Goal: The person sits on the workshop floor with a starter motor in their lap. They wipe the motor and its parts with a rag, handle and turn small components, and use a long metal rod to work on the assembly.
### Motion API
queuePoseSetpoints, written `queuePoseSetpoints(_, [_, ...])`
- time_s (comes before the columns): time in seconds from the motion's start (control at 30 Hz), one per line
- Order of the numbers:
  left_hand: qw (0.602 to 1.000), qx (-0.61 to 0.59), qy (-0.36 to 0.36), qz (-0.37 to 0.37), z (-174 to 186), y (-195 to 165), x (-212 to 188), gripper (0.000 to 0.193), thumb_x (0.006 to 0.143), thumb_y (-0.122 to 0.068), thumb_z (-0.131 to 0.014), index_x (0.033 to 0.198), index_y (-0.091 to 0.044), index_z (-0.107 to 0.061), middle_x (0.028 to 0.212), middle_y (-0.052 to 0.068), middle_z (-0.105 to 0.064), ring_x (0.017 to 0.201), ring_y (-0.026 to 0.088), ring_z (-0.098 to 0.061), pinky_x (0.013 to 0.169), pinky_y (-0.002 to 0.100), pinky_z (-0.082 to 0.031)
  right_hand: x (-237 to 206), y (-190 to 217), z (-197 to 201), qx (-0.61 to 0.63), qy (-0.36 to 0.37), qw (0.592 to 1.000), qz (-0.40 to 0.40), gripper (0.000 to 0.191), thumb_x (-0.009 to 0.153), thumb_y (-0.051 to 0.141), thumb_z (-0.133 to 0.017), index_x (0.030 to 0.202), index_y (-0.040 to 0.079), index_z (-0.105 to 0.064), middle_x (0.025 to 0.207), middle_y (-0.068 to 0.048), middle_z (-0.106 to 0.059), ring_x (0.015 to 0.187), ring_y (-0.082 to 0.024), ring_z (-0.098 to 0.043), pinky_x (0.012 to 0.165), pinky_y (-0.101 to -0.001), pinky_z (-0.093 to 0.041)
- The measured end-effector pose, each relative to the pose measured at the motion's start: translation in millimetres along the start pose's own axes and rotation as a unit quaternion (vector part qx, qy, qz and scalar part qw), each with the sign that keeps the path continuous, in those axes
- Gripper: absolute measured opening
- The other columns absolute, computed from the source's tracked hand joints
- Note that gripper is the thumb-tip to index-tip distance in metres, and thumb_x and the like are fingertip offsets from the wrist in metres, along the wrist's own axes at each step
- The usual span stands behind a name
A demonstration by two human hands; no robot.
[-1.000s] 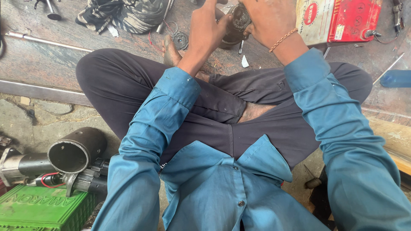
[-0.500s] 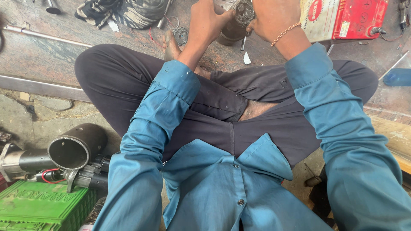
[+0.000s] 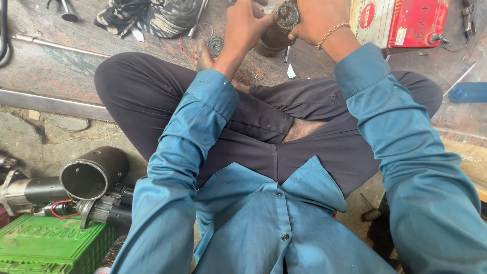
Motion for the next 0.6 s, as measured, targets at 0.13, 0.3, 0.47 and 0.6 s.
queuePoseSetpoints(0.13, [0.999, 0.041, -0.013, -0.019, 0, -3, -2, 0.044, 0.08, -0.03, -0.089, 0.099, 0.001, -0.065, 0.075, 0.011, -0.077, 0.071, 0.024, -0.078, 0.066, 0.036, -0.059, 5, 0, 2, 0.03, 0.062, 0.998, -0.011, 0.062, 0.072, 0.052, -0.092, 0.11, 0.007, -0.075, 0.087, -0.015, -0.074, 0.079, -0.036, -0.072, 0.065, -0.0488, -0.054])
queuePoseSetpoints(0.3, [0.999, -0.013, -0.017, -0.025, 0, -4, -7, 0.041, 0.081, -0.025, -0.087, 0.104, 0.0, -0.066, 0.075, 0.01, -0.078, 0.069, 0.023, -0.078, 0.065, 0.035, -0.059, 1, -5, 0, 0.07, 0.059, 0.996, -0.02, 0.063, 0.072, 0.05, -0.093, 0.114, 0.008, -0.074, 0.086, -0.016, -0.074, 0.08, -0.036, -0.072, 0.065, -0.049, -0.053])
queuePoseSetpoints(0.47, [0.995, -0.085, 0.035, 0.025, -5, 0, -7, 0.039, 0.083, -0.026, -0.085, 0.104, 0.0, -0.065, 0.073, 0.008, -0.08, 0.067, 0.017, -0.081, 0.062, 0.032, -0.061, -11, -23, -9, 0.124, 0.013, 0.992, 0.002, 0.064, 0.073, 0.051, -0.094, 0.115, 0.007, -0.074, 0.089, -0.016, -0.072, 0.078, -0.037, -0.069, 0.066, -0.0483, -0.052])
queuePoseSetpoints(0.6, [0.997, -0.036, 0.051, 0.044, -14, 8, -4, 0.036, 0.084, -0.03, -0.086, 0.089, 0.003, -0.071, 0.071, 0.01, -0.079, 0.064, 0.018, -0.079, 0.059, 0.031, -0.059, -16, -37, -23, 0.156, 0.045, 0.986, -0.032, 0.066, 0.074, 0.052, -0.093, 0.116, 0.005, -0.073, 0.088, -0.019, -0.071, 0.077, -0.038, -0.069, 0.068, -0.0479, -0.053])
Point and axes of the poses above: each hand's wrist, its own x-axis towards the middle knuckle, its own z-axis out of the back of the hand, y = z × x, the point moved 3 cm from there along x, towards the middle knuckle
